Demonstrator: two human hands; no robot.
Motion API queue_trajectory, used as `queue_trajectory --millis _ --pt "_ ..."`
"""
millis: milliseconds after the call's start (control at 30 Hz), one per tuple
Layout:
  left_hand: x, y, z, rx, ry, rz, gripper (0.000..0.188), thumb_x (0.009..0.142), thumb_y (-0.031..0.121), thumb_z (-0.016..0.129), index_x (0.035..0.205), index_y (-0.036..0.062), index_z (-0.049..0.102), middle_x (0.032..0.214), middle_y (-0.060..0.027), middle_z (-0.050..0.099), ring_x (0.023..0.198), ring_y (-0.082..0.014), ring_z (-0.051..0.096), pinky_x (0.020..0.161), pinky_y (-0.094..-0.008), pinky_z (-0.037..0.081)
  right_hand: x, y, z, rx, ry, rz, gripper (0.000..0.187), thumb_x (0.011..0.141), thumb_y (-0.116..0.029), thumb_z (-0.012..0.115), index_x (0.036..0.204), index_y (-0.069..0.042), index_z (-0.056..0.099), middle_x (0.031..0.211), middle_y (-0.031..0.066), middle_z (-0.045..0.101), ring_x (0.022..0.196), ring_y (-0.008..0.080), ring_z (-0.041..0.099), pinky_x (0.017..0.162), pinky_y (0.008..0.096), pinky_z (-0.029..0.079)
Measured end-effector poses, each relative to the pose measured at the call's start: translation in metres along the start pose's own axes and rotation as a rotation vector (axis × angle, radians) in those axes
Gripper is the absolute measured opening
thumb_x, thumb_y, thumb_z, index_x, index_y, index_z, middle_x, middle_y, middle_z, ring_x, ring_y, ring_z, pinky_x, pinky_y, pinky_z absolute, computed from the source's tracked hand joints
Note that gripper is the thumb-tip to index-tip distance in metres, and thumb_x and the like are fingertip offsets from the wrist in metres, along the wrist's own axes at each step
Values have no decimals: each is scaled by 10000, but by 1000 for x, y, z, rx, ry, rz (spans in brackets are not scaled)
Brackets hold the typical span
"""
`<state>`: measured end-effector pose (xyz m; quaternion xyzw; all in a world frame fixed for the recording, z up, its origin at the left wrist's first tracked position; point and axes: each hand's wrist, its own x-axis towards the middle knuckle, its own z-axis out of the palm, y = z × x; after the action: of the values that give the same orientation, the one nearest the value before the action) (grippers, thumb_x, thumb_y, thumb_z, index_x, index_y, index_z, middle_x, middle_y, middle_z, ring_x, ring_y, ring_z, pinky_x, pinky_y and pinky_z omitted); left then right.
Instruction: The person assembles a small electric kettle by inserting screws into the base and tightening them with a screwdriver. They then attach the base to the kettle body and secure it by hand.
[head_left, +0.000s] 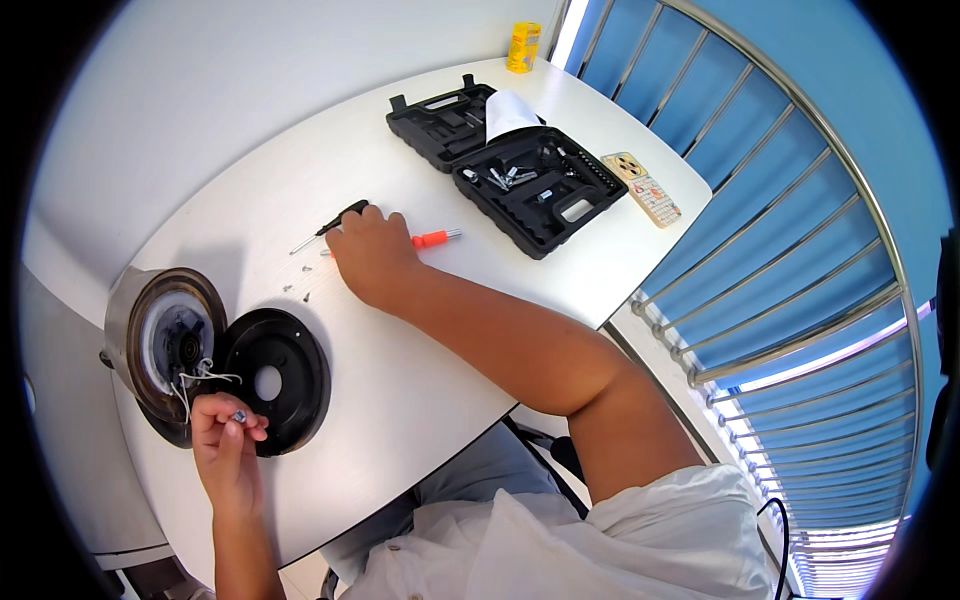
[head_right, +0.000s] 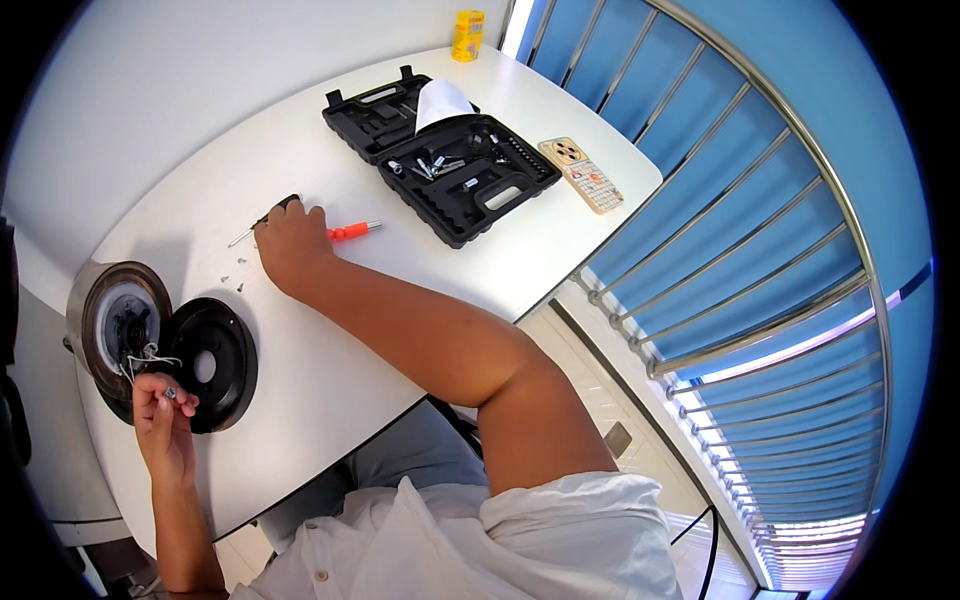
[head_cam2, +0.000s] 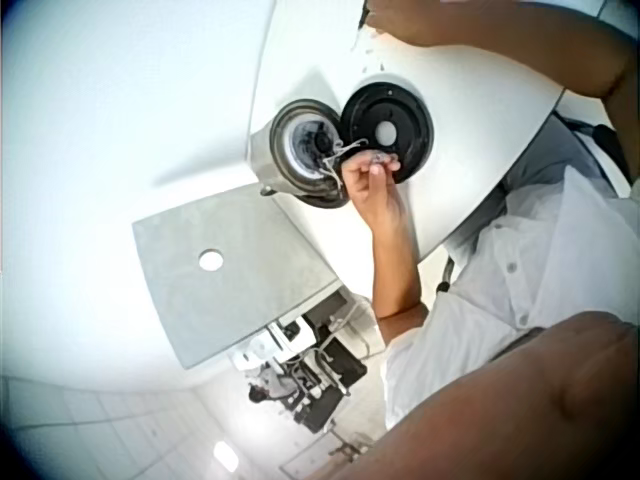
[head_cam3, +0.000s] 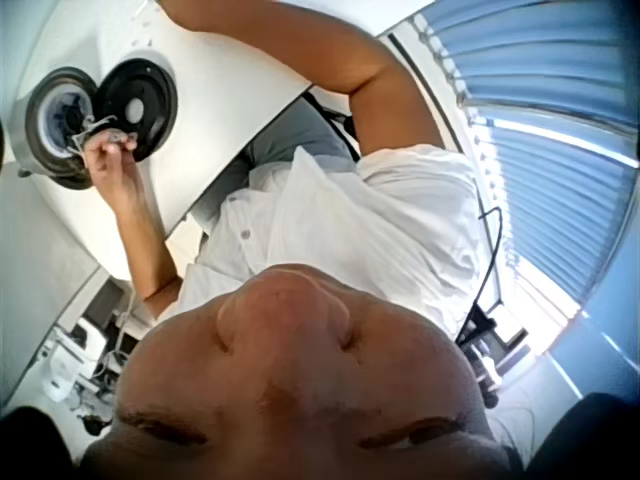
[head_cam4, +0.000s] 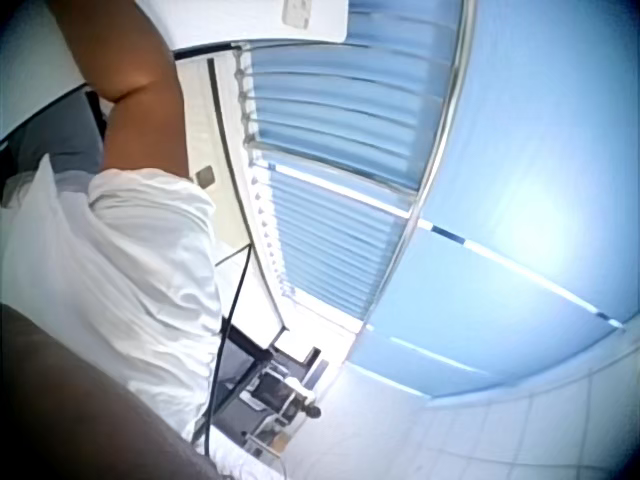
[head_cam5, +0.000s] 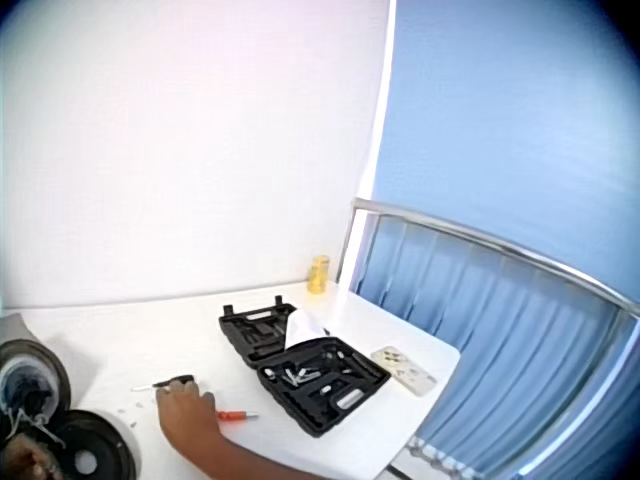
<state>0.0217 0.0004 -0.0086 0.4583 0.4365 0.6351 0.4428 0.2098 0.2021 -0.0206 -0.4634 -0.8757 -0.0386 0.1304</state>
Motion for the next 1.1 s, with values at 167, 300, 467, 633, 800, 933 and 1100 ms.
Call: queue_trajectory --millis 167,300,467,633,800,933,1100 --pt "0 5 7 4 2 -10 152 870 167 591 910 79 474 846 -30 500 687 -101 507 756 -255 450 0 3 2 36 -5 -33 102 795 -87 548 887 -84 592 910 78 527 886 244 498 664 381 398" --pt "0 3 2 15 -25 -31 170 876 192 587 952 66 502 853 -26 501 694 -102 509 766 -256 449 -1 2 -3 52 -12 -40 106 789 -84 553 888 -82 589 908 77 526 879 245 495 673 384 398" --pt "-2 -3 -6 50 -33 -35 213 886 222 580 1006 54 532 848 -19 502 697 -98 511 774 -262 450 -1 0 -5 70 -82 -15 143 800 -97 561 935 -80 606 974 76 545 953 238 497 749 388 399" --pt "-2 -1 -2 67 -26 -10 204 875 219 598 979 62 521 835 -25 507 698 -103 504 751 -258 445 -1 0 -2 52 -67 -26 164 812 -75 531 960 -89 600 954 71 536 926 239 508 724 390 414" --pt "-1 0 0 81 -26 28 218 861 212 618 977 67 503 832 -31 518 700 -105 505 693 -242 445 -1 -1 -5 59 -95 -41 174 811 -66 532 963 -103 607 956 66 537 932 237 508 720 383 421" --pt "-1 0 0 86 -22 43 224 881 216 596 1008 56 504 835 -42 544 708 -110 512 662 -232 443 -3 -2 -10 70 -88 -61 178 802 -60 538 954 -111 615 953 61 536 932 237 508 710 380 424" --pt "-1 -3 -2 109 -21 68 250 916 239 552 1050 32 511 835 -67 580 699 -115 519 658 -230 440 -2 -2 -7 63 -92 -68 182 791 -62 544 951 -107 618 948 60 537 928 235 507 698 376 424"
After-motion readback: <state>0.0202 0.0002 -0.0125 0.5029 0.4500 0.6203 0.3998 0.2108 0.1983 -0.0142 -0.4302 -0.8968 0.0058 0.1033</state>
